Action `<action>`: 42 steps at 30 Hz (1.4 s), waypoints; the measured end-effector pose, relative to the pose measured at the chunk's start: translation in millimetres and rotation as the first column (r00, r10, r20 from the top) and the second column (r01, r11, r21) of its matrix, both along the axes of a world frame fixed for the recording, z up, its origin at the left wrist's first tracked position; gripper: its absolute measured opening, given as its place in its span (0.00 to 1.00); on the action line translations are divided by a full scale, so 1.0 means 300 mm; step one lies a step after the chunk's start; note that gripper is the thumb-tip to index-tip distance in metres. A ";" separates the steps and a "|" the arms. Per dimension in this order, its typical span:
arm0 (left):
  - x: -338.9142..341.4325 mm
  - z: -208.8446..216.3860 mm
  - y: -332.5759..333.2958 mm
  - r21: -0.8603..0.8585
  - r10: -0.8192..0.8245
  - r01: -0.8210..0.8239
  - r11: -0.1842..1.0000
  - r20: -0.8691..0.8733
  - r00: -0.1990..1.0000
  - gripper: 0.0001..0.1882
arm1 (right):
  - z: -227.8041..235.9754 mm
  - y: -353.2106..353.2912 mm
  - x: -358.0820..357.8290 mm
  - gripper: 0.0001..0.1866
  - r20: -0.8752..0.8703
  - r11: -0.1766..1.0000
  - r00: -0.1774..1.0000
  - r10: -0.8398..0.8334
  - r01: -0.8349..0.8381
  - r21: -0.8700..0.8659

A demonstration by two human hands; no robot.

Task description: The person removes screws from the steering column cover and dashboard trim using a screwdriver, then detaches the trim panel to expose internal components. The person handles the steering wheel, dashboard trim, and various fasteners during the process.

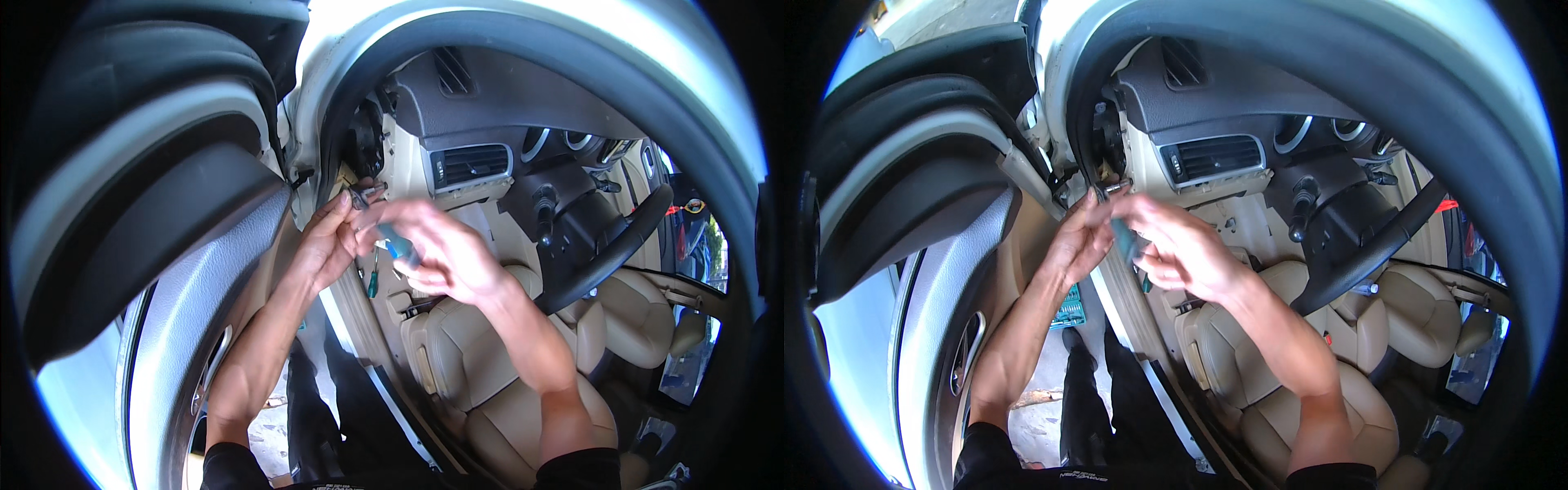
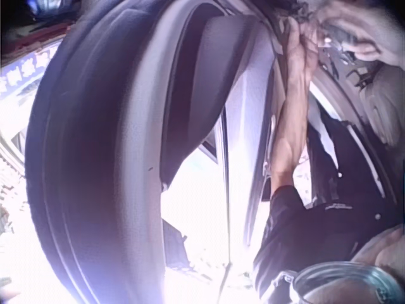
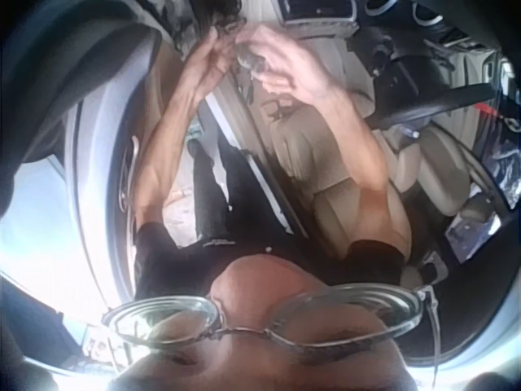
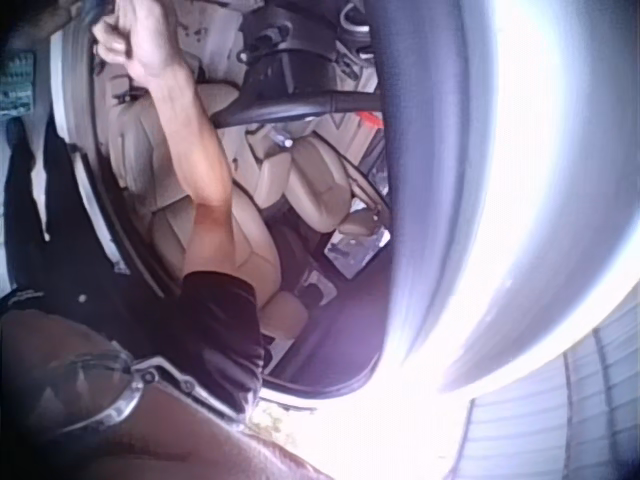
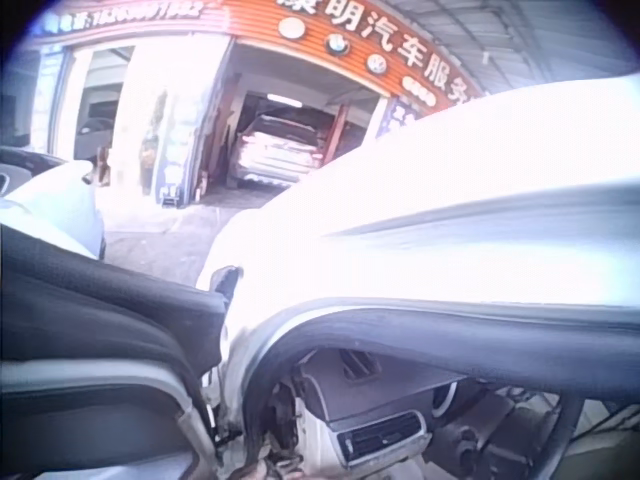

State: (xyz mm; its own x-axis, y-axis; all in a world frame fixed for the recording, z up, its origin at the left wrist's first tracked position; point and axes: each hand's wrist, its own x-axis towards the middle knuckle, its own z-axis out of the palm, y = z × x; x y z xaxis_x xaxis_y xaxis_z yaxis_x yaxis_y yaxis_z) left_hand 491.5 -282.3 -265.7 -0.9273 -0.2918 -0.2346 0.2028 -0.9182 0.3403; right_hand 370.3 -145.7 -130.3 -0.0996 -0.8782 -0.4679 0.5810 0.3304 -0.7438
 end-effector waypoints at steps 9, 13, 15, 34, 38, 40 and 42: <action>-0.002 0.016 0.000 0.021 0.024 -0.025 0.999 0.050 0.998 0.28 | -0.057 -0.018 -0.004 0.31 -0.342 0.954 0.899 0.273 -0.206 0.219; 0.000 0.005 0.007 -0.075 0.024 -0.026 0.997 -0.029 0.999 0.28 | -0.054 -0.017 -0.010 0.34 -0.159 0.994 0.985 0.074 -0.060 0.089; 0.000 -0.001 0.008 -0.125 0.050 -0.044 0.991 0.053 0.997 0.28 | -0.044 -0.013 -0.013 0.36 -0.308 0.940 0.905 0.294 -0.217 0.262; -0.006 0.036 -0.008 -0.003 -0.007 0.008 1.000 0.062 0.998 0.26 | -0.015 0.017 -0.026 0.36 0.061 0.998 0.997 0.055 -0.054 -0.019; -0.023 0.056 0.024 0.021 0.093 -0.100 0.995 0.209 0.974 0.26 | -0.073 -0.022 0.023 0.40 -0.227 0.902 0.942 0.246 -0.137 0.409; -0.016 0.020 -0.034 0.007 -0.049 0.051 0.999 -0.190 0.981 0.26 | -0.017 0.012 -0.013 0.40 0.022 0.992 0.995 0.101 -0.103 0.071; -0.013 -0.012 -0.033 -0.060 -0.090 0.074 0.995 -0.351 0.932 0.29 | -0.008 0.022 -0.027 0.40 0.035 0.997 0.999 0.040 -0.038 -0.062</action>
State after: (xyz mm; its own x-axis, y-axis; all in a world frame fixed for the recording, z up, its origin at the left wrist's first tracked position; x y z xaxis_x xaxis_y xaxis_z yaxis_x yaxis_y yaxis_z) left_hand 487.7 -292.2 -269.4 -0.9691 -0.2135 0.1237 0.2417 -0.9223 0.3017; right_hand 362.3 -139.0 -132.8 -0.0487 -0.9082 -0.4158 0.5959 0.3077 -0.7418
